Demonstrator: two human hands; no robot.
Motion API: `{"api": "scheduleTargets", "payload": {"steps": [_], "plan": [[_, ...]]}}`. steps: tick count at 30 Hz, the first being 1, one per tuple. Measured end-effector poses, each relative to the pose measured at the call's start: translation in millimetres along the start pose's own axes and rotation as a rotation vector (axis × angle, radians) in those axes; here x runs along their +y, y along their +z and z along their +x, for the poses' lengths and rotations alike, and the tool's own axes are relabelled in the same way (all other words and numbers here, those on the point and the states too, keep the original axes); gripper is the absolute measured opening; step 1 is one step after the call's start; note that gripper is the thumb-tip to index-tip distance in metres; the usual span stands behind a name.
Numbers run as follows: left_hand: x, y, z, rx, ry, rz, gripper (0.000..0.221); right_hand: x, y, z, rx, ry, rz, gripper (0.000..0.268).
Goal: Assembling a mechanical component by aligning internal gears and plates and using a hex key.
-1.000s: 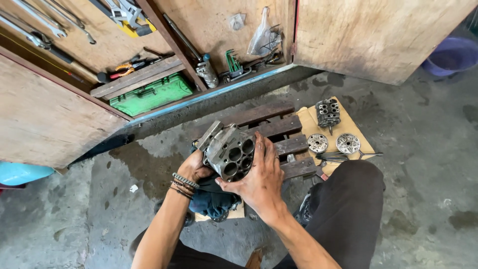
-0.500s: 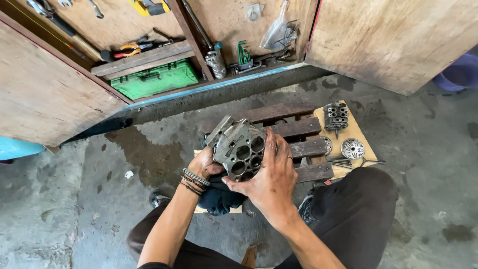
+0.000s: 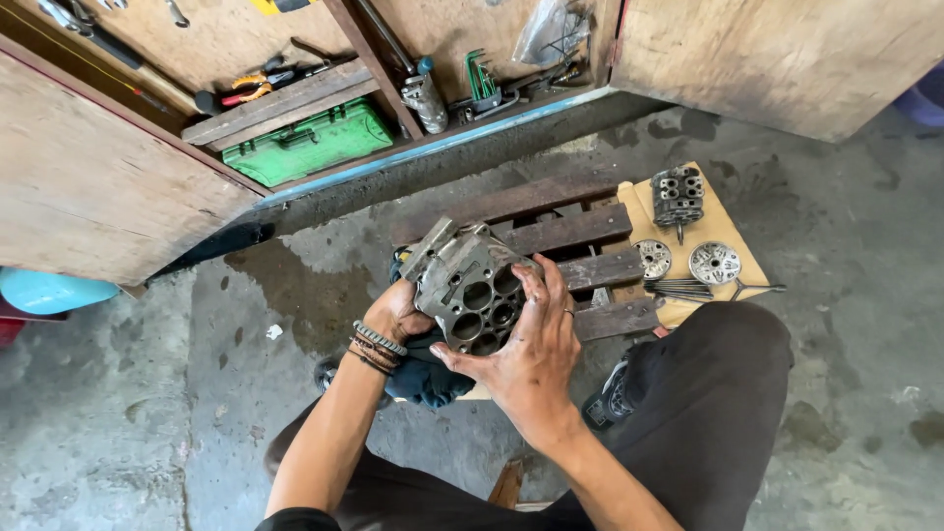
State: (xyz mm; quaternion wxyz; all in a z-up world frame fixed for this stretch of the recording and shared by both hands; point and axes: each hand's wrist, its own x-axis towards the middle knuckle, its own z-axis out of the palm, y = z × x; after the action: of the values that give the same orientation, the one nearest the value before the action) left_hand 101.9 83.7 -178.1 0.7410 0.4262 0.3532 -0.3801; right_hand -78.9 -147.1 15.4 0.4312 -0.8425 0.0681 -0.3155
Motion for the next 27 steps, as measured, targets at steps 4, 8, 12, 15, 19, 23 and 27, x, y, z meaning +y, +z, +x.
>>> {"api": "scheduleTargets", "payload": {"steps": [4,8,12,15,19,23,27], "plan": [[6.7,7.4,-32.4,-0.094,0.073,0.128,0.028,-1.9,-1.4,-1.2,-0.003,0.031,0.073,0.107],[5.6,7.8,-30.1,-0.228,0.091,0.079,0.03,8.2,10.5,-8.3,0.039,-0.067,0.093,0.096],[7.3,-1.2,-29.7,-0.175,0.112,0.176,0.029,20.3,30.8,-19.4,0.171,-0.16,0.128,0.066],[6.9,9.7,-49.3,-0.156,0.134,0.292,0.026,29.0,42.3,-20.3,0.23,-0.211,0.151,0.045],[5.1,25.3,-67.5,-0.158,0.15,0.353,0.025,23.1,35.5,-14.6,0.213,-0.25,0.151,0.037],[6.4,35.1,-72.8,-0.149,0.153,0.348,0.023,22.2,35.7,-10.6,0.217,-0.274,0.135,0.031],[5.7,41.1,-77.4,-0.131,0.155,0.341,0.021,22.5,37.0,-12.2,0.229,-0.29,0.125,0.032]]}}
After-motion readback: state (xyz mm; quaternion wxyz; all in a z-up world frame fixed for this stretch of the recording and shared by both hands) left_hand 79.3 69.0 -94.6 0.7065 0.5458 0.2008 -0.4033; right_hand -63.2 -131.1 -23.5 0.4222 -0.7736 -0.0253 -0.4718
